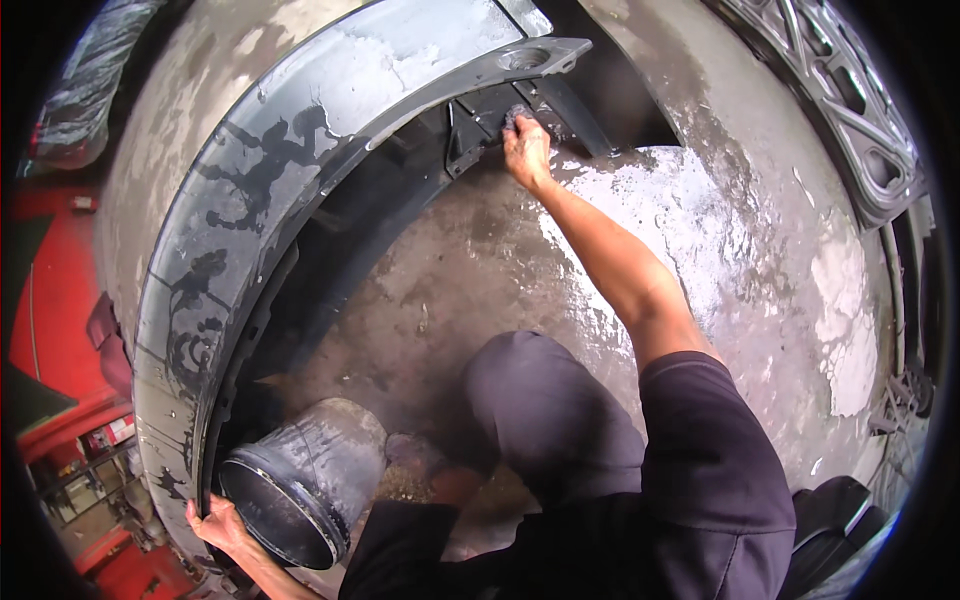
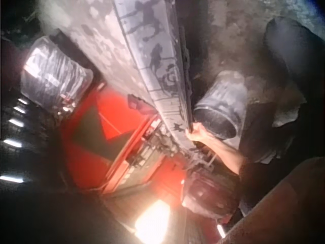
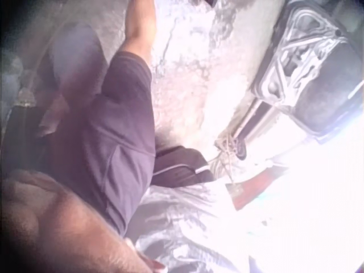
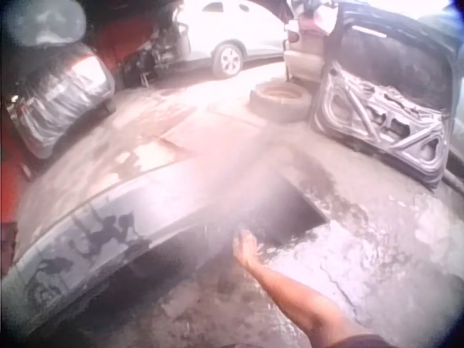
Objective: The person kneels on the floor and scrubs a detached black car bumper with a cloth and water from a bucket. They wipe the exterior and interior surfaces, flip the bumper over to clean the back, and repeatedly rinse the cloth in the bucket.
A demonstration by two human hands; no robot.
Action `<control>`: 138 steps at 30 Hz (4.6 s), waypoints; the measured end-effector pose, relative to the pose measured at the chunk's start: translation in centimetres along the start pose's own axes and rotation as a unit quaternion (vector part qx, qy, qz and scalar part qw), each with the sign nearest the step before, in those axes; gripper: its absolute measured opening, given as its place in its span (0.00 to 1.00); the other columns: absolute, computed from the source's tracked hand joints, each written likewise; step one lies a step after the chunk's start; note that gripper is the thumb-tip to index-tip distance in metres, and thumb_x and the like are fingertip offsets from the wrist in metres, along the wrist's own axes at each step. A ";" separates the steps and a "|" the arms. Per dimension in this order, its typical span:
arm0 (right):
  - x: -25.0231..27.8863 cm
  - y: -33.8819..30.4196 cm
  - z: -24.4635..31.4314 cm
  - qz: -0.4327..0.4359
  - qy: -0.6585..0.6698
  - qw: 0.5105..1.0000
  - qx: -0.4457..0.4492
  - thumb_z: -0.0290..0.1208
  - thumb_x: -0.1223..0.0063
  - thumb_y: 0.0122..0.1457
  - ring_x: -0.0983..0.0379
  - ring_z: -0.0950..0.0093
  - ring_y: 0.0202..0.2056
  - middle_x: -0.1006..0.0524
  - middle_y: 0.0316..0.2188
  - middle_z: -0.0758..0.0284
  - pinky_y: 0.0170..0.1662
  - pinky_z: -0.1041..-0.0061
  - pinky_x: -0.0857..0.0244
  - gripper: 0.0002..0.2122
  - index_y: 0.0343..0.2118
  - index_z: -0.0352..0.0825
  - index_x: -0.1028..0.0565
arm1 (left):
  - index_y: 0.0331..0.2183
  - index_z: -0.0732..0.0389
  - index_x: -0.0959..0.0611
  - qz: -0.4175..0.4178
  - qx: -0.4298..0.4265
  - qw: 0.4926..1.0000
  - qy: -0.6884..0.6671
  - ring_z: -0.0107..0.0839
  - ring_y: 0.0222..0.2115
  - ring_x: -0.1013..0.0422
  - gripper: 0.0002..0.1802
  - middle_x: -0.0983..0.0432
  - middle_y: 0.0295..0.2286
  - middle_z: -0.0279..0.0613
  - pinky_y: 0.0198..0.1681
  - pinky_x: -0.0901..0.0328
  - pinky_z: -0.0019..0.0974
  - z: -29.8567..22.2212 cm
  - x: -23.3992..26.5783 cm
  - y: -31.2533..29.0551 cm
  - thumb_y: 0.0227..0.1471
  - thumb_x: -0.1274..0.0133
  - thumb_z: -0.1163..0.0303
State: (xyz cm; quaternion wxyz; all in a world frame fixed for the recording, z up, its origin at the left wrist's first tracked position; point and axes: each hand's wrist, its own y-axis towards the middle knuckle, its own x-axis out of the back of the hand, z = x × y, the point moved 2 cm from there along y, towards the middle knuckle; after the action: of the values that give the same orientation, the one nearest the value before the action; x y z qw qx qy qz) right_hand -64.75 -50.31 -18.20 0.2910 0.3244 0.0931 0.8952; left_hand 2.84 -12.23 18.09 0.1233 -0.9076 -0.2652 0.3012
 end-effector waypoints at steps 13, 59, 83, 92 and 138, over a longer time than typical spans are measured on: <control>-0.1 -2.9 2.4 -0.038 0.023 0.999 -0.006 0.24 0.46 0.53 0.26 0.52 0.37 0.24 0.33 0.53 0.43 0.58 0.31 0.14 0.44 0.32 0.25 | 0.33 0.69 0.20 -0.028 -0.050 0.996 -0.064 0.38 0.36 0.22 0.06 0.19 0.34 0.50 0.44 0.26 0.35 -0.6 3.3 -0.5 0.53 0.45 0.75; -5.2 -10.7 13.2 0.137 0.014 0.987 -0.080 0.25 0.52 0.55 0.25 0.47 0.42 0.21 0.37 0.45 0.47 0.56 0.32 0.15 0.45 0.26 0.26 | 0.36 0.69 0.21 -0.098 -0.103 0.986 -0.085 0.39 0.38 0.21 0.08 0.19 0.36 0.49 0.46 0.26 0.41 0.6 1.7 -0.5 0.51 0.45 0.77; -5.2 6.9 11.9 0.191 -0.142 0.970 0.039 0.37 0.51 0.58 0.22 0.50 0.38 0.20 0.34 0.52 0.39 0.54 0.27 0.12 0.35 0.33 0.24 | 0.34 0.66 0.21 -0.102 -0.079 0.991 -0.045 0.38 0.30 0.22 0.09 0.19 0.32 0.48 0.32 0.27 0.36 1.5 0.8 -0.3 0.52 0.44 0.71; -7.6 -10.1 16.4 0.043 0.158 0.986 0.042 0.17 0.52 0.48 0.33 0.48 0.40 0.30 0.38 0.53 0.43 0.55 0.36 0.17 0.44 0.32 0.31 | 0.35 0.66 0.22 -0.132 -0.104 0.983 -0.067 0.41 0.31 0.21 0.09 0.19 0.35 0.51 0.34 0.25 0.38 1.8 0.5 0.8 0.51 0.44 0.72; 2.7 -43.3 56.1 0.751 0.050 0.316 0.578 0.21 0.49 0.50 0.23 0.55 0.41 0.19 0.34 0.56 0.45 0.62 0.30 0.11 0.36 0.29 0.20 | 0.49 0.66 0.40 0.019 -0.070 0.982 -0.175 0.67 0.63 0.56 0.28 0.66 0.60 0.80 0.60 0.39 0.63 2.8 -1.0 1.6 0.52 0.46 0.66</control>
State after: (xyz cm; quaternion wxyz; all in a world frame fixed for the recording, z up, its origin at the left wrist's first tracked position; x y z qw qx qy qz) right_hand -10.85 -14.74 11.10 -0.7725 0.2956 0.3177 0.4635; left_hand 1.09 -13.95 15.78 0.0053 -0.8521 -0.2853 0.4388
